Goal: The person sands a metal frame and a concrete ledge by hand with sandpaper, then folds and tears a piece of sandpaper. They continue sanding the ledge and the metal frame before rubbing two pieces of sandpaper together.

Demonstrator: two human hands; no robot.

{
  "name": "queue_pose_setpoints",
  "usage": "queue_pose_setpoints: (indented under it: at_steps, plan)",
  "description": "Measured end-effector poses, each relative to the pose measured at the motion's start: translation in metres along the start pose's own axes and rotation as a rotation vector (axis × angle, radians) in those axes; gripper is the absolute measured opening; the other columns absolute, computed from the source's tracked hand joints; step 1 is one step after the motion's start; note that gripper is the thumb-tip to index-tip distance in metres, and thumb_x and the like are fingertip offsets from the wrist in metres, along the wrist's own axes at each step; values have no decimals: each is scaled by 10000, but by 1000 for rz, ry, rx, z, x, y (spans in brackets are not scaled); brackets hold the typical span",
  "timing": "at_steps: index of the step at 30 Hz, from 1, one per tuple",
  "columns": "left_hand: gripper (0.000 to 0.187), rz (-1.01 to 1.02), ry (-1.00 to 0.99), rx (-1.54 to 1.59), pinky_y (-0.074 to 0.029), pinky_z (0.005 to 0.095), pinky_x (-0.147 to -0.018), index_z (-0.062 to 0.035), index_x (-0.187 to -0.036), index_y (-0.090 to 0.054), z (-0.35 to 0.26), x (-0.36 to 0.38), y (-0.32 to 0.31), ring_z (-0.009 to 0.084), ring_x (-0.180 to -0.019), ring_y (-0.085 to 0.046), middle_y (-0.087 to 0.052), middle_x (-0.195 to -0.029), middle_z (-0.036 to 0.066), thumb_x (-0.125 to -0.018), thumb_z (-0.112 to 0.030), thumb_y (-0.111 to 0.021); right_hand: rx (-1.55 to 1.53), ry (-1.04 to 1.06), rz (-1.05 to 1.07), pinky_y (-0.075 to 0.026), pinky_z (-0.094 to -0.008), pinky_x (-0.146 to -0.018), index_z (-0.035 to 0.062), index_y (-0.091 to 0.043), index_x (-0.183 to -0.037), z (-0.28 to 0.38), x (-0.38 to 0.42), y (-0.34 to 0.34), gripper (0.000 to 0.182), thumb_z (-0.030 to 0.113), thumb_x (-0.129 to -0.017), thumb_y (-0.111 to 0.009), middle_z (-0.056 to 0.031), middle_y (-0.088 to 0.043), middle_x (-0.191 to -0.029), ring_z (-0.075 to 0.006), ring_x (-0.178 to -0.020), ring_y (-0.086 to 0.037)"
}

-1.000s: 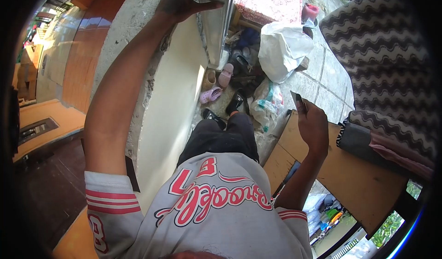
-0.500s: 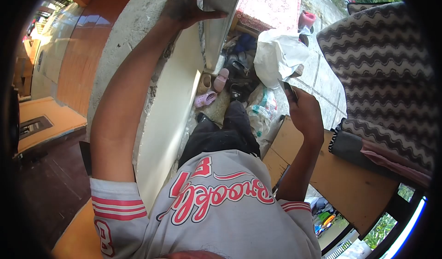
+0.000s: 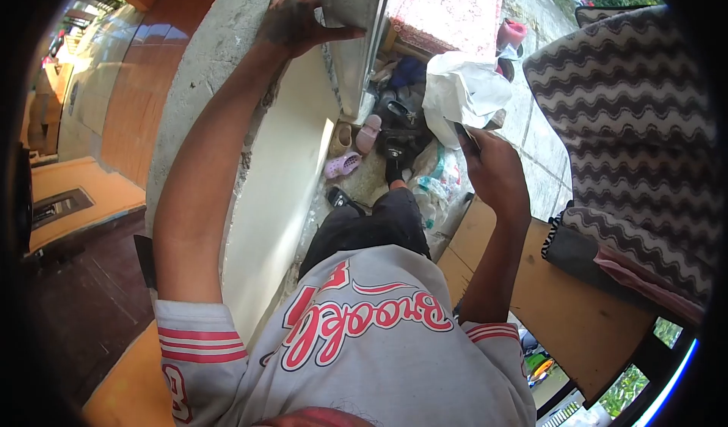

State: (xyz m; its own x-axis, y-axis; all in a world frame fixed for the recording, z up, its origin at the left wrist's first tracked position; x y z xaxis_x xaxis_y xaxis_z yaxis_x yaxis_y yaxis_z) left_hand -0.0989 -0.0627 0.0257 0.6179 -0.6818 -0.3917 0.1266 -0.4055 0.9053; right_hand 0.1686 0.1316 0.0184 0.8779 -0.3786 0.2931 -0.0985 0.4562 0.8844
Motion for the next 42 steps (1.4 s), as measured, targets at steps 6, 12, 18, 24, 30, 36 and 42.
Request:
queue_pose_setpoints:
  at_steps: [6,12,18,24,30,36,42]
  plan:
    - [726,-68,20,-7,-307,495,-1161,-216,-1156,-738,10,5,-10,271,-1299,-524,-632,-1295,71,-669,-755,-750,-7,-223,42,-504,-448,-809,48,-696,-1186,-42,40,-7,323,282,-1006,-564,-232,-697,-947,-402,-877,-669]
    - [778,48,79,65,-314,473,-1168,-221,-1172,-734,3,3,-1,255,-1323,-495,-619,-1308,51,-646,-795,-729,10,-264,-34,-505,-467,-812,27,-701,-1112,-62,51,16,318,286,-1011,-547,-245,-692,-944,-411,-910,-669]
    - [705,-14,31,140,-326,486,-1152,-233,-1157,-734,-6,5,13,266,-1284,-515,-635,-1253,57,-667,-740,-759,-78,-76,-69,-458,-441,-697,-11,-682,-1022,-51,21,5,318,285,-1003,-570,-228,-650,-800,-354,-692,-598]
    - [544,-76,-59,303,-448,510,-983,-75,-1021,-715,5,0,8,369,-1060,-629,-678,-1087,148,-861,-594,-675,-160,9,-18,-487,-429,-735,38,-691,-1142,-60,-26,-19,293,265,-1001,-571,-226,-675,-855,-372,-757,-648]
    - [742,-191,94,405,-469,482,-798,11,-956,-665,38,4,4,414,-899,-622,-642,-928,222,-967,-684,-405,-201,4,79,-491,-477,-836,36,-687,-1085,-76,-80,-30,249,230,-987,-565,-221,-678,-1002,-417,-966,-641]
    - [772,-207,124,342,-458,515,-731,28,-863,-648,46,14,-3,458,-820,-620,-639,-820,234,-976,-675,-350,-248,113,113,-490,-475,-836,62,-681,-1142,-67,-126,-32,249,207,-978,-562,-215,-679,-1008,-423,-959,-635]
    - [761,-33,146,265,-479,484,-884,23,-1078,-622,39,12,-11,389,-1026,-628,-652,-1072,209,-916,-709,-496,-394,228,206,-485,-452,-810,40,-656,-1168,-49,-182,-72,283,214,-986,-529,-236,-666,-964,-430,-922,-632]
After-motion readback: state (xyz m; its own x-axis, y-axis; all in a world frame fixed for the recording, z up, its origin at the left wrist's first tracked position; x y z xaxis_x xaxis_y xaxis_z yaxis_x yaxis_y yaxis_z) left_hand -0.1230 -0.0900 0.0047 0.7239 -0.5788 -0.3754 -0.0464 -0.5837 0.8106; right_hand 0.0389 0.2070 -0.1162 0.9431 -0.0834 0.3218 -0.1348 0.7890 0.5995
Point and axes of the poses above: each hand's wrist, its own x-axis away from the middle knuckle, its own y-axis out of the back of the hand, z = x × y, the point moved 9 cm from there along -x, towards the middle knuckle
